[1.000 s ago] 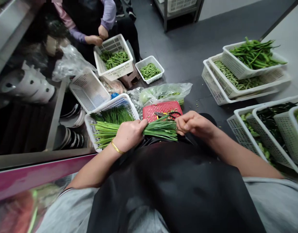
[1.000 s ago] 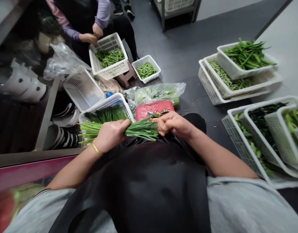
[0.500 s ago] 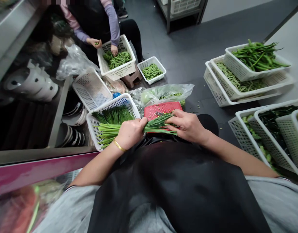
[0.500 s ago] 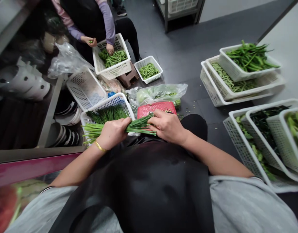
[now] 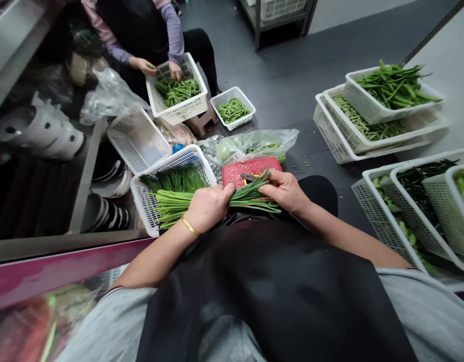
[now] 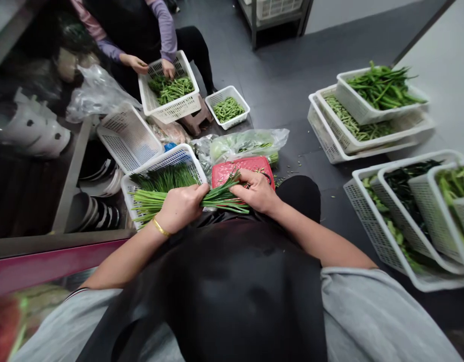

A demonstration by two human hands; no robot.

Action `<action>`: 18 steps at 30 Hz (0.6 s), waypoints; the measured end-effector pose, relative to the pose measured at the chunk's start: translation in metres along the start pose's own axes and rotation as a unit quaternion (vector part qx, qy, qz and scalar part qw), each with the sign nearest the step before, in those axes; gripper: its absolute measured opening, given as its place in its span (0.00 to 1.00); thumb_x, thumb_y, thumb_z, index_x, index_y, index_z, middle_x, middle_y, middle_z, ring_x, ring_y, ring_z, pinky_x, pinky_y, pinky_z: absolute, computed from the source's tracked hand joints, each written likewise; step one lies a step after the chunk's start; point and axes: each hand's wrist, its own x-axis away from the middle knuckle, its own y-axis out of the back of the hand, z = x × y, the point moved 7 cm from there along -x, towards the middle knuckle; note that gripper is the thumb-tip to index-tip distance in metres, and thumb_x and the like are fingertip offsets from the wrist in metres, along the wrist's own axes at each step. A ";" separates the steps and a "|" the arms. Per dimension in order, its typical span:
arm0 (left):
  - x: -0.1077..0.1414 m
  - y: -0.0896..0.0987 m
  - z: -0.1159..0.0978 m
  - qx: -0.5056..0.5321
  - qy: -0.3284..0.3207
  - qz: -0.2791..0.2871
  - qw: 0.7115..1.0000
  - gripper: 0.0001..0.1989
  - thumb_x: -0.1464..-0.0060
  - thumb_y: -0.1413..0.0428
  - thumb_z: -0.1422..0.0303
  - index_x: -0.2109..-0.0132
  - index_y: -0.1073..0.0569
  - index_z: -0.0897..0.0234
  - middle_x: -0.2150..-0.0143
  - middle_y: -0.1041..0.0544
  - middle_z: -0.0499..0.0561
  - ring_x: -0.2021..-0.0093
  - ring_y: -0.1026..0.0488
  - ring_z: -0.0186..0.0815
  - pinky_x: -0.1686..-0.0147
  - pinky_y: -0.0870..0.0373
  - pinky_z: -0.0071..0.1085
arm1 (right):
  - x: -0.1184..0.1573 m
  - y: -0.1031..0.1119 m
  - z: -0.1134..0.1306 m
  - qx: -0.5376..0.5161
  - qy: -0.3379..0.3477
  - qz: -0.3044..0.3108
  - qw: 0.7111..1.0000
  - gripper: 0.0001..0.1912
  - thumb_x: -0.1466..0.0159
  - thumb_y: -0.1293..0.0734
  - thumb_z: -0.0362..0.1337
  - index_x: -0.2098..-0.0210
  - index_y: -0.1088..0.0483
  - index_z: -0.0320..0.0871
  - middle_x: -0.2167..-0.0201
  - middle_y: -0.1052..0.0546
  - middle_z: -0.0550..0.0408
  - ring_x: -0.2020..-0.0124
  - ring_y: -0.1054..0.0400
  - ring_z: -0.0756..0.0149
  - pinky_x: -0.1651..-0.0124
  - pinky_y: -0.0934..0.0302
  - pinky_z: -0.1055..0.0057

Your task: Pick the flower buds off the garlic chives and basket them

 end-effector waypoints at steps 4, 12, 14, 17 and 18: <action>0.000 -0.005 -0.001 -0.007 -0.013 0.014 1.000 0.14 0.41 0.55 0.73 0.52 0.29 0.66 0.63 0.21 0.60 0.64 0.22 0.45 0.69 0.29 0.34 | 0.001 0.007 0.017 0.226 0.117 0.054 0.966 0.04 0.48 0.36 0.33 0.75 0.29 0.41 0.76 0.28 0.57 0.73 0.35 0.70 0.65 0.42 0.71; -0.004 -0.012 0.004 0.001 -0.008 0.002 1.000 0.14 0.41 0.55 0.74 0.53 0.28 0.67 0.65 0.21 0.62 0.65 0.21 0.46 0.69 0.28 0.35 | 0.003 -0.003 0.014 0.427 0.187 0.025 0.884 0.06 0.47 0.33 0.36 0.74 0.24 0.43 0.68 0.25 0.50 0.59 0.32 0.56 0.44 0.45 0.51; -0.005 -0.016 0.002 -0.001 -0.013 0.011 1.000 0.15 0.42 0.56 0.75 0.53 0.28 0.67 0.65 0.21 0.62 0.64 0.21 0.47 0.69 0.29 0.35 | -0.003 -0.012 0.008 0.433 0.174 0.002 0.884 0.06 0.48 0.33 0.36 0.78 0.25 0.42 0.69 0.25 0.49 0.56 0.33 0.53 0.40 0.51 0.46; -0.004 -0.017 0.003 -0.002 0.001 0.017 1.000 0.15 0.42 0.56 0.74 0.52 0.29 0.67 0.64 0.21 0.62 0.64 0.21 0.47 0.70 0.30 0.34 | -0.024 -0.016 -0.011 0.273 0.099 -0.002 0.957 0.09 0.48 0.36 0.37 0.82 0.29 0.42 0.75 0.25 0.52 0.63 0.31 0.59 0.47 0.41 0.54; -0.003 -0.016 0.004 0.001 0.010 0.014 1.000 0.15 0.42 0.56 0.74 0.52 0.29 0.67 0.63 0.21 0.62 0.64 0.21 0.47 0.70 0.30 0.34 | -0.031 -0.013 -0.019 0.176 0.061 -0.010 0.982 0.10 0.47 0.38 0.38 0.82 0.30 0.42 0.76 0.26 0.53 0.66 0.31 0.62 0.52 0.38 0.59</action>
